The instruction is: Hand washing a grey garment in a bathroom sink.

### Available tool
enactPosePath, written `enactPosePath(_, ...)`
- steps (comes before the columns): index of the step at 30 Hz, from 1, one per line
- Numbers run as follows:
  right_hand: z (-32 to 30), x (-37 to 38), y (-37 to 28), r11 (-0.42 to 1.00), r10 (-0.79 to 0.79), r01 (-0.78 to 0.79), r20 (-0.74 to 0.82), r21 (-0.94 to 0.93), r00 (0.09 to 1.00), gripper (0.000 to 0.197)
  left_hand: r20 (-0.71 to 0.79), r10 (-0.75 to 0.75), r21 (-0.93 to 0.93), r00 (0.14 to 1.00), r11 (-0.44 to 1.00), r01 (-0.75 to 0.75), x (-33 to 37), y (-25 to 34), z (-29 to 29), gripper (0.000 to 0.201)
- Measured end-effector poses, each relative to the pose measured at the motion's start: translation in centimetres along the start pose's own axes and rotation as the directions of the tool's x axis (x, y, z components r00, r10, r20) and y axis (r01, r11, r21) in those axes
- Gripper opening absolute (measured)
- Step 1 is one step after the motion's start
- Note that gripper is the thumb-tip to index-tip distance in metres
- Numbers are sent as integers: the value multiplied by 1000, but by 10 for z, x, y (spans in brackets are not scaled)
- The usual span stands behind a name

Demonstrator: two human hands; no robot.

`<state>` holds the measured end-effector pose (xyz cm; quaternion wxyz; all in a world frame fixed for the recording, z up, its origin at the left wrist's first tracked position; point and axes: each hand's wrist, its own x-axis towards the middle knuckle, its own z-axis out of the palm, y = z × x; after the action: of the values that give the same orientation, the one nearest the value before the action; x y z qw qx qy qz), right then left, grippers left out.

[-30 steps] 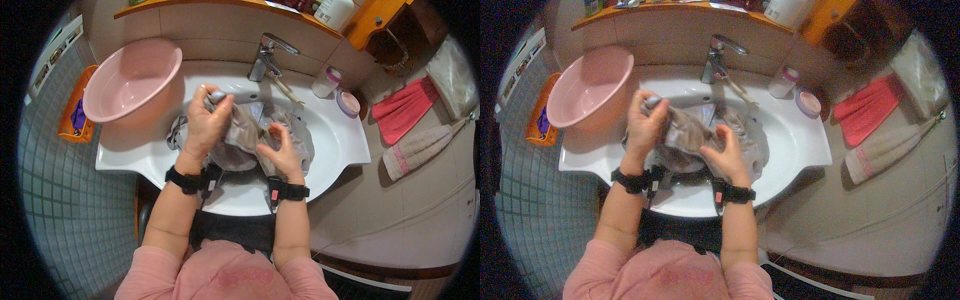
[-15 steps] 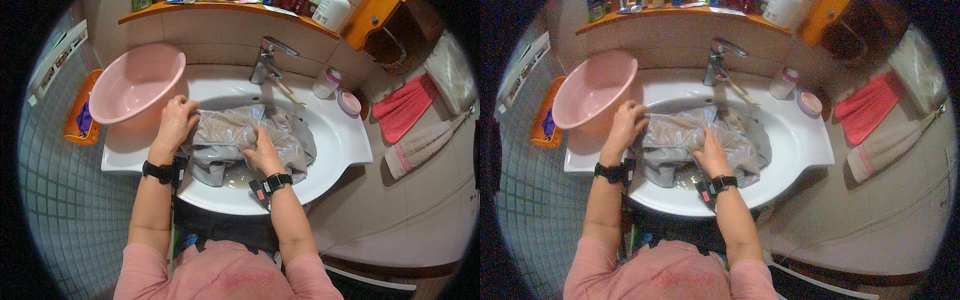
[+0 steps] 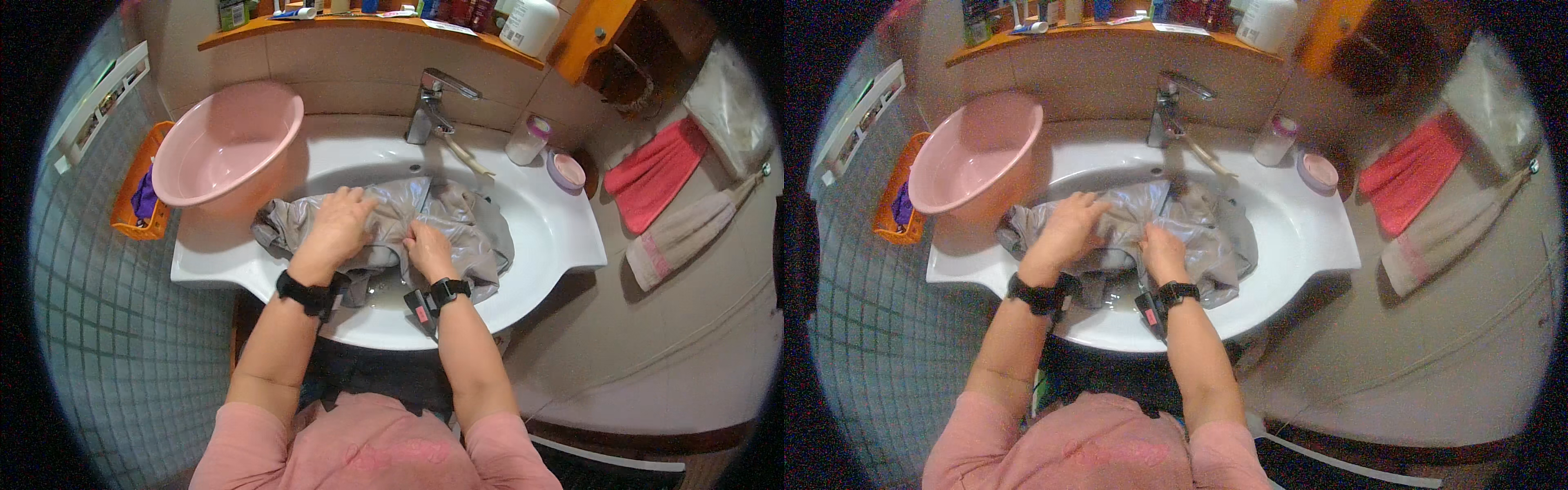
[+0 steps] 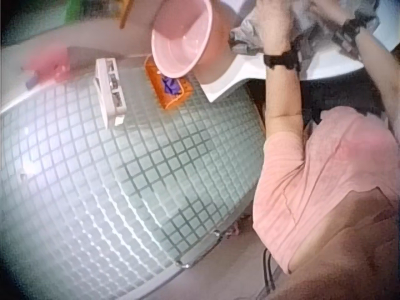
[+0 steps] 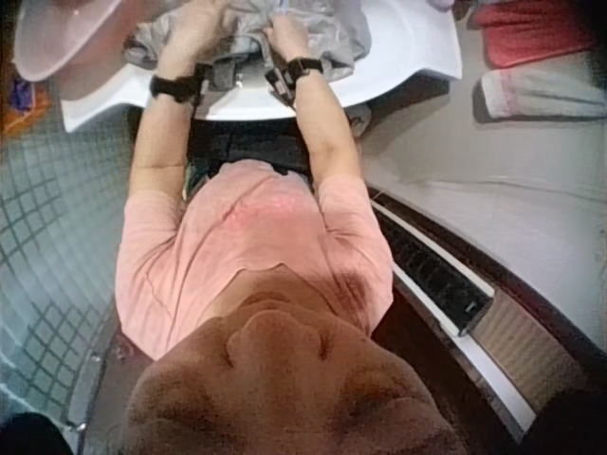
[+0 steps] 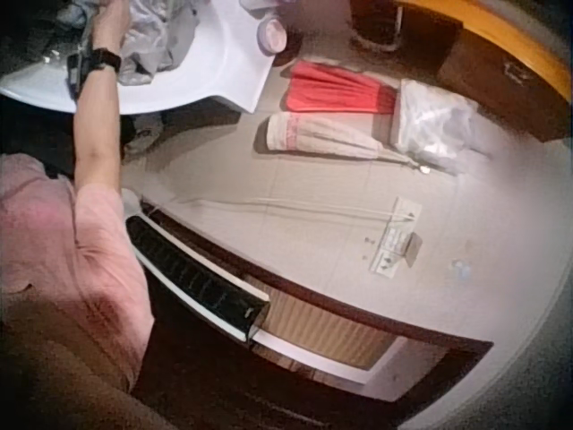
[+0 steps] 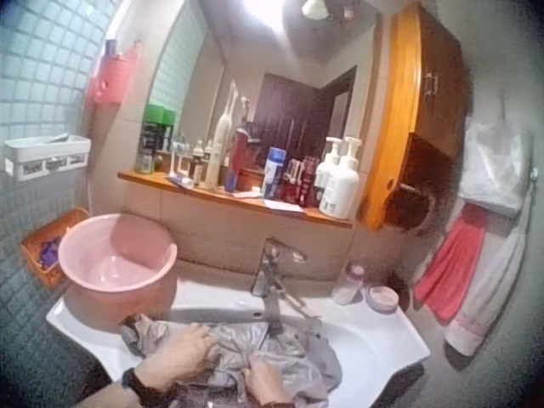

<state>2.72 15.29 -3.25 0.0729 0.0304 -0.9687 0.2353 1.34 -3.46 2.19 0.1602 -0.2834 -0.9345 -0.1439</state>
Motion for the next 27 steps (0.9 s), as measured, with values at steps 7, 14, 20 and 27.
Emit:
enactPosePath(7, -38, -16, -7, 932, -41, 126, -245, 339, 969, 11, -12, -248, -61, 969, 967, 246, 4, 23, 15, 56)
enactPosePath(14, -21, -3, 1, 861, -209, 407, -520, 303, 828, 28, -141, -444, -429, 885, 833, 349, 17, 24, 27, 27)
enactPosePath(20, -7, -1, 20, 981, -174, 191, -261, 43, 950, 54, 17, -534, -983, 846, 146, 112, 12, 33, 39, 26)
enactPosePath(27, -17, 6, -9, 632, 171, 214, -403, 745, 899, 28, 232, -494, -919, 838, -393, 23, 7, 39, 30, 42)
